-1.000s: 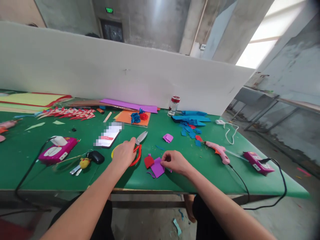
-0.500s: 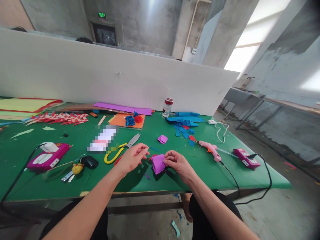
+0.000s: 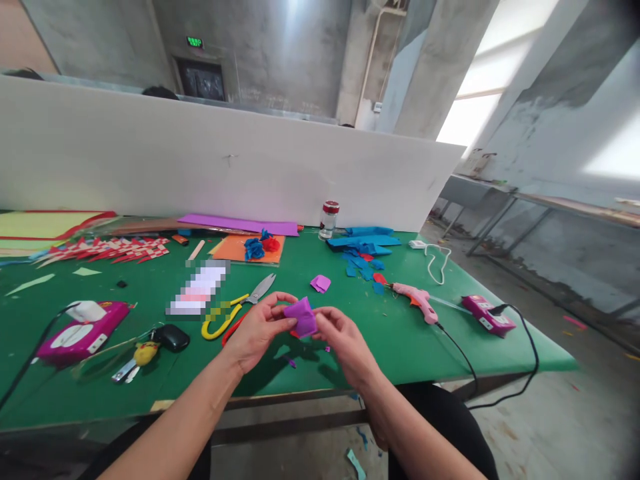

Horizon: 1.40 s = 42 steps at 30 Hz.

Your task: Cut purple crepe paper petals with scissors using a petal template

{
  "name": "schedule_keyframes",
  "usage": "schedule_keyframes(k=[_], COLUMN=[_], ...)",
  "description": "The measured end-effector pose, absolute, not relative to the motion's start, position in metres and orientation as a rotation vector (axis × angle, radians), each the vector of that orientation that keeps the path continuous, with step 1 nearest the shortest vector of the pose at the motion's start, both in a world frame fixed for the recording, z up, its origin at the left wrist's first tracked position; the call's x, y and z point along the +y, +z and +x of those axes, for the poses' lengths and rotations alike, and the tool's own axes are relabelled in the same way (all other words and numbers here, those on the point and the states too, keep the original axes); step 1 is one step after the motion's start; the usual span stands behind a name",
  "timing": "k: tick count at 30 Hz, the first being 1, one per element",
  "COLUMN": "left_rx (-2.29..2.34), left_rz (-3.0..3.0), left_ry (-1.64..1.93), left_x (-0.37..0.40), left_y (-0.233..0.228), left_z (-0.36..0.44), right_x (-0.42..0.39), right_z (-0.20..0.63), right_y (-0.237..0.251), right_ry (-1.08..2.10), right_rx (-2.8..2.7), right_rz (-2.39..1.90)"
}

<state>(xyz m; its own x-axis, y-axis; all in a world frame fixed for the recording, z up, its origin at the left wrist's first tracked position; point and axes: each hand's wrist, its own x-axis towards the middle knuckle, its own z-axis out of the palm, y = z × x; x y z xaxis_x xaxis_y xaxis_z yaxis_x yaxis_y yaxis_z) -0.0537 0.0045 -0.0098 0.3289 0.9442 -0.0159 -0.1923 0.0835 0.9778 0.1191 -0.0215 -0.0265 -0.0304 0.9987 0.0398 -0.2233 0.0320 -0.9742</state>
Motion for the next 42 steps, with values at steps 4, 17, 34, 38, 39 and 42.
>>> schedule_keyframes(k=[4, 17, 34, 38, 39, 42], left_rx=[0.829, 1.006, 1.292, 1.268, 1.26, 1.241], left_rz=[1.169, 1.272, 1.229, 1.271, 1.277, 1.281], left_ry=[1.043, 0.984, 1.389, 1.329, 1.313, 1.266], left_x=[0.002, 0.002, 0.025, 0.022, 0.021, 0.017], left_y=[-0.009, -0.011, 0.006, -0.001, -0.002, -0.006], left_z=[-0.051, -0.048, -0.089, -0.081, -0.078, -0.072], right_x=[-0.024, -0.025, 0.027, 0.036, 0.037, 0.03], right_z=[0.109, 0.117, 0.133, 0.116, 0.115, 0.118], right_y=[-0.033, -0.043, -0.045, -0.041, -0.039, -0.033], right_ry=[1.129, 1.259, 0.669, 0.66, 0.67, 0.729], right_rx=[-1.186, -1.077, -1.893, -1.969, -1.975, -1.952], right_rz=[-1.031, -1.018, -1.472, -1.514, -1.505, -1.436])
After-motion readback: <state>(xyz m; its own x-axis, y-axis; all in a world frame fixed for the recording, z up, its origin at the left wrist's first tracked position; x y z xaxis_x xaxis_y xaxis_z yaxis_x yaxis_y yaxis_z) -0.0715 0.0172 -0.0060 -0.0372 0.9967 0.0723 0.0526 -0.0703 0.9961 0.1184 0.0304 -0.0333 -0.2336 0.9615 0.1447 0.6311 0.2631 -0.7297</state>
